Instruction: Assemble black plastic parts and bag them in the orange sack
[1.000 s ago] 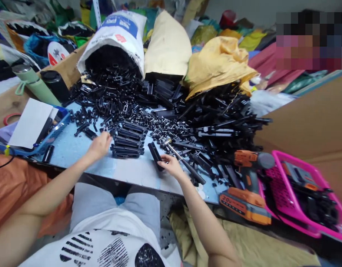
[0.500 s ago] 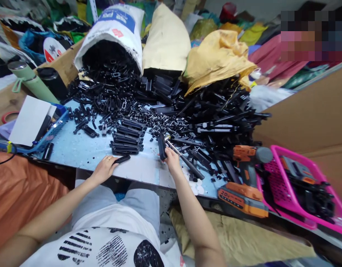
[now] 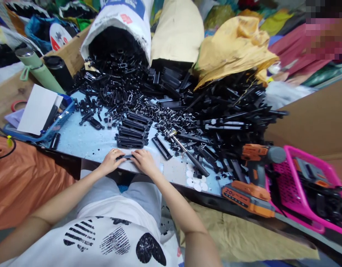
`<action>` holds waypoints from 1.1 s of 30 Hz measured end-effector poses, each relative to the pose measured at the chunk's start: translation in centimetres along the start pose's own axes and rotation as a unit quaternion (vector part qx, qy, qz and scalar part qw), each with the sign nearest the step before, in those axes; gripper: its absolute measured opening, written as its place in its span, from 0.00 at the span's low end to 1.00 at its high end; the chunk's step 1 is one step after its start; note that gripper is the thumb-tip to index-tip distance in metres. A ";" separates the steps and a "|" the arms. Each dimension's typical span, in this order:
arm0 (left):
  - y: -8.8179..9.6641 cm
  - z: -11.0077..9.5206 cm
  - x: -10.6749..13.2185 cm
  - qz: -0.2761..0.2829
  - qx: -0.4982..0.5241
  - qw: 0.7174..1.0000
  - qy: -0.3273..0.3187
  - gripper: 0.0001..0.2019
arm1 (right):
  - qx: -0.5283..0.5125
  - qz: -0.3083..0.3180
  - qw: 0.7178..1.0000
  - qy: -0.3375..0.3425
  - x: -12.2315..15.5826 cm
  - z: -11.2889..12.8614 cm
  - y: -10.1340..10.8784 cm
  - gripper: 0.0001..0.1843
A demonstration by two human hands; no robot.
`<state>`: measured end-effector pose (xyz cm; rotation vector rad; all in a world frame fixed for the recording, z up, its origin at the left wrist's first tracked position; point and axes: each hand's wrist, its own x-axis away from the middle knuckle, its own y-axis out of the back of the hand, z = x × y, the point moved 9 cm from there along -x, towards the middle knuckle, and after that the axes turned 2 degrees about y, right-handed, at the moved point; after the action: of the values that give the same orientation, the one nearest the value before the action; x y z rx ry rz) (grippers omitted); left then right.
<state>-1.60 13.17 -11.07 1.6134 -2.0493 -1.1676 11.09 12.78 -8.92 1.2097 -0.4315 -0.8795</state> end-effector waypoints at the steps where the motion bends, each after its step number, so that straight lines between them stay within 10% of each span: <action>1: 0.0 0.3 0.0 -0.004 0.002 1.000 0.006 0.08 | 0.012 0.006 1.000 0.012 -0.6 0.4 -0.1 0.18; 15: -0.1 1.0 0.1 -0.002 0.025 0.999 0.033 0.03 | 0.112 0.269 0.950 0.109 -5.3 4.7 -1.8 0.11; 33: -0.2 1.3 0.2 -0.005 0.025 0.999 0.041 0.05 | 0.118 0.304 0.936 0.135 -5.9 4.3 -1.8 0.12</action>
<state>-2.36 13.53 -12.04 1.6675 -2.0375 -1.0421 3.87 14.52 -8.28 1.2869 -0.6530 -0.1269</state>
